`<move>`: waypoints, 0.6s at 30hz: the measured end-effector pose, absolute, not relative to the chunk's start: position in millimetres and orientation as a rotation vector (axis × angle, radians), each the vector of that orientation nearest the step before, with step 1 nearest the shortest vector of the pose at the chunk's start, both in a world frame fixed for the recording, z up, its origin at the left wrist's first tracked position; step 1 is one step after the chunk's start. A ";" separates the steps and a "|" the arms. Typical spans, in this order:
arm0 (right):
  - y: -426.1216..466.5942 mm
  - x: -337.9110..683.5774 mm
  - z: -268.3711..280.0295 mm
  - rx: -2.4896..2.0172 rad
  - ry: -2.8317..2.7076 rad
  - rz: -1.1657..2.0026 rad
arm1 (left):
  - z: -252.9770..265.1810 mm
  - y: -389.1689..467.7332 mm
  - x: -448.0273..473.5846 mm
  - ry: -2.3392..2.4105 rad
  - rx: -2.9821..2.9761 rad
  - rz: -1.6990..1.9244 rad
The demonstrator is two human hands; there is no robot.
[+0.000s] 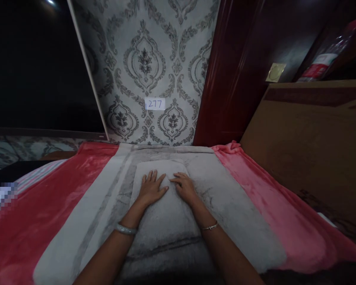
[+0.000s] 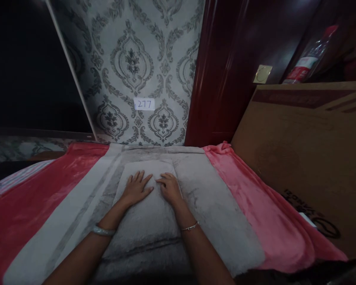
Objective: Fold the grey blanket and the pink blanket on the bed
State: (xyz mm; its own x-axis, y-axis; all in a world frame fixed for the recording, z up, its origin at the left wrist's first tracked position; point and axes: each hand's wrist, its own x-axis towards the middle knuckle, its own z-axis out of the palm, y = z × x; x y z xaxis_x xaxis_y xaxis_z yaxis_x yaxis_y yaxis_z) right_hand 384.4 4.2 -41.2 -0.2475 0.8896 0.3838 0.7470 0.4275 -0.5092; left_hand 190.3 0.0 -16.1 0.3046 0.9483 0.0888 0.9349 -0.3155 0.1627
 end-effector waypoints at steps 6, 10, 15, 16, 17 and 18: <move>10.1 382.7 -34.7 -1.376 -2.042 0.276 | -14.7 -2.1 189.7 1.779 2.489 0.272; 28.0 376.4 -18.1 -1.604 -2.117 0.232 | -14.5 -2.7 189.9 1.781 2.486 0.282; 56.6 373.6 -17.0 -1.794 -2.177 0.327 | -16.7 -1.6 188.6 1.730 2.494 0.288; 61.4 374.0 -18.8 -1.835 -2.150 0.369 | -17.5 -1.4 188.1 1.713 2.497 0.296; 65.6 374.5 -20.5 -1.873 -2.115 0.400 | -18.3 -1.2 187.5 1.700 2.498 0.308; 69.2 375.0 -22.0 -1.902 -2.082 0.417 | -18.9 -1.0 187.0 1.690 2.501 0.321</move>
State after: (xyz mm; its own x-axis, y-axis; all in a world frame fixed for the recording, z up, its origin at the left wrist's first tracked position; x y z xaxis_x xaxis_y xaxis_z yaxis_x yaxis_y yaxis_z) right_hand 375.0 69.2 -22.0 -0.0863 0.9961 0.0182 0.9124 0.0864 -0.4000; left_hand 187.0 -1.0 -18.9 0.3594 0.9261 0.1150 0.9036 -0.3762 0.2048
